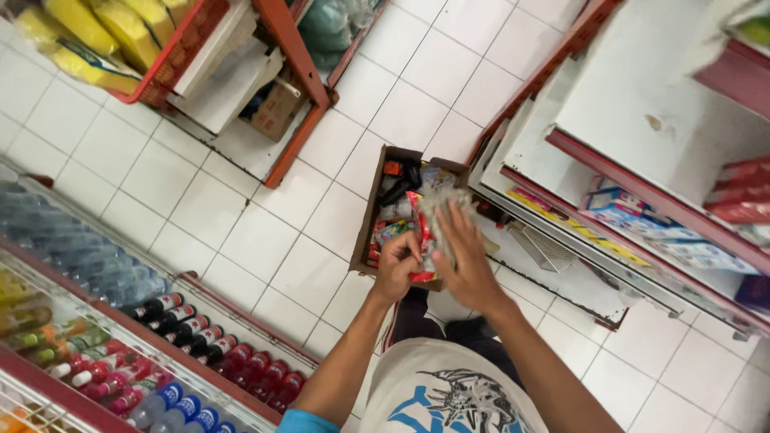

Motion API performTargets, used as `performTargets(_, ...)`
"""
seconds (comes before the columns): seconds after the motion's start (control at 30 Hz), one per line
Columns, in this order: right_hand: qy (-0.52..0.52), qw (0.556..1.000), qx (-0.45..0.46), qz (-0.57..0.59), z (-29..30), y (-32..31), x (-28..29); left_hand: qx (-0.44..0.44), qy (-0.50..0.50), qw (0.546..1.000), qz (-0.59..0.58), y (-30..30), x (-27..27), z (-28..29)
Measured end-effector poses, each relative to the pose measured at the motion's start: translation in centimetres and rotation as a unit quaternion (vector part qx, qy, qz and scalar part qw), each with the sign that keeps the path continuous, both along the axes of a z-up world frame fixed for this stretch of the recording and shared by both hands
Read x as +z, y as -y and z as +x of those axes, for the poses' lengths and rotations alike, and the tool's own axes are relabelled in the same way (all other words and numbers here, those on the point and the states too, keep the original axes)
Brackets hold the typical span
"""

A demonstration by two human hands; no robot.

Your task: The person repeatedly picks snack packages from a cardboard box on the floor, wipes each with a cloth, scans the barcode with a handheld scanner, and places the items onto a refrigerated display shelf. The process is repeated for multiple snack items throughout the clip.

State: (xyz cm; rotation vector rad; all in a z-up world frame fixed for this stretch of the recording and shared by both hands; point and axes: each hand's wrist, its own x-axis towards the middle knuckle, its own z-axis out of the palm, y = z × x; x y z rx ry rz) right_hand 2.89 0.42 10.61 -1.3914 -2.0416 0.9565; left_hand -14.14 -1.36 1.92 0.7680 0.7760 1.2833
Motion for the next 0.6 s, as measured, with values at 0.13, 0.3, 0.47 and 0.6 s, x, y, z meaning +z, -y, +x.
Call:
performTargets(0.13,-0.059,0.992,-0.098,-0.046,1.6,-1.3,0.2,0.031,0.159,0.987,-0.005,-0.4,3.5,0.9)
performTargets(0.3,-0.293,0.890,-0.265,-0.228,4.4,0.3,-0.6,0.054,0.332,0.941,-0.037,-1.8,5.2,1.1)
performTargets(0.47,-0.505,0.776,-0.255,-0.279,5.9,2.0,-0.8,-0.074,0.257,0.963,-0.019,-1.9,4.1,1.4)
performTargets(0.6,-0.366,0.868,-0.323,-0.087,6.7,2.5,0.9,-0.130,-0.203,0.968,-0.070,-2.2,4.6,1.9)
